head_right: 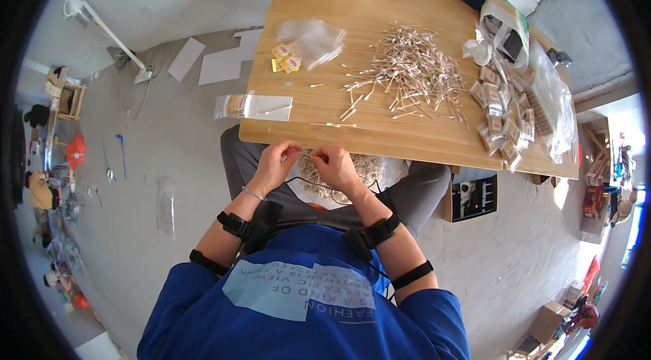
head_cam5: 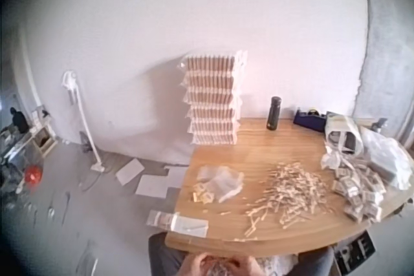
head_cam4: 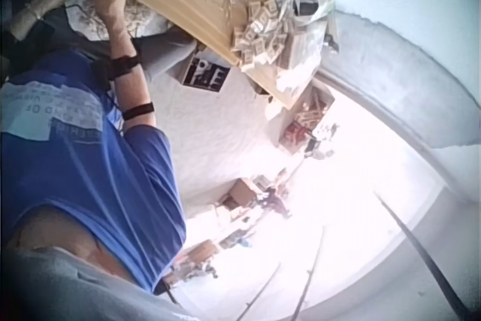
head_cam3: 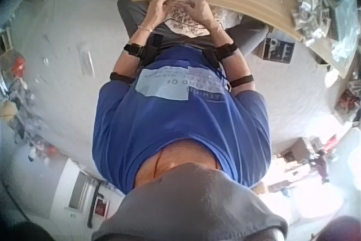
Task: Counting and placing cotton swabs into small plastic bags at a workstation.
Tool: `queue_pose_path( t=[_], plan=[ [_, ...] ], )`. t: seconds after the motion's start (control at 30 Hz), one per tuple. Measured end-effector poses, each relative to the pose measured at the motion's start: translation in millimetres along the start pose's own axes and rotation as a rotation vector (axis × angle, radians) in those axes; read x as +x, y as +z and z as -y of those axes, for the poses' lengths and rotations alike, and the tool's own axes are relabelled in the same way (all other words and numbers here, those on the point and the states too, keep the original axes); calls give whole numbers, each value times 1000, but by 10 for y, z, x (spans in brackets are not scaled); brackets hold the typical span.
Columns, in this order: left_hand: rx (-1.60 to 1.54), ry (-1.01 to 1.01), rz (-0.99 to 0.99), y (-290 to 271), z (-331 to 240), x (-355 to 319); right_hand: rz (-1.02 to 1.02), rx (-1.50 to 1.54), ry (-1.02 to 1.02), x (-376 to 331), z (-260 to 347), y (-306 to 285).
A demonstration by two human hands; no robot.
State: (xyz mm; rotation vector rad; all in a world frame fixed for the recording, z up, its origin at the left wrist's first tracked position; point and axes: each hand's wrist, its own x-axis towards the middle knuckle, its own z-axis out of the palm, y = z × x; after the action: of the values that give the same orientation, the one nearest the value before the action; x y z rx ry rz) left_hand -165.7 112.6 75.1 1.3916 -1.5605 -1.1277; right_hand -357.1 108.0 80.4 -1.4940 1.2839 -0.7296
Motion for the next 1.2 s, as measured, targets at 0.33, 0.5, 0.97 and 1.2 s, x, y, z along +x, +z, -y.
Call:
queue_pose_path(
  t=[0.33, 0.5, 0.97, 1.2],
  plan=[
    [645, 276, -259, -417, 170, 438, -364, -541, -223, 296, -219, -134],
    [771, 323, -279, -526, 311, 693, -423, -679, -151, 402, -254, -355],
    [739, 396, -238, -105, 106, 899, -485, -689, -258, 275, -457, -496],
    [612, 535, -72, 645, -121, 1411, -724, -742, -170, 384, -742, -842]
  ],
)
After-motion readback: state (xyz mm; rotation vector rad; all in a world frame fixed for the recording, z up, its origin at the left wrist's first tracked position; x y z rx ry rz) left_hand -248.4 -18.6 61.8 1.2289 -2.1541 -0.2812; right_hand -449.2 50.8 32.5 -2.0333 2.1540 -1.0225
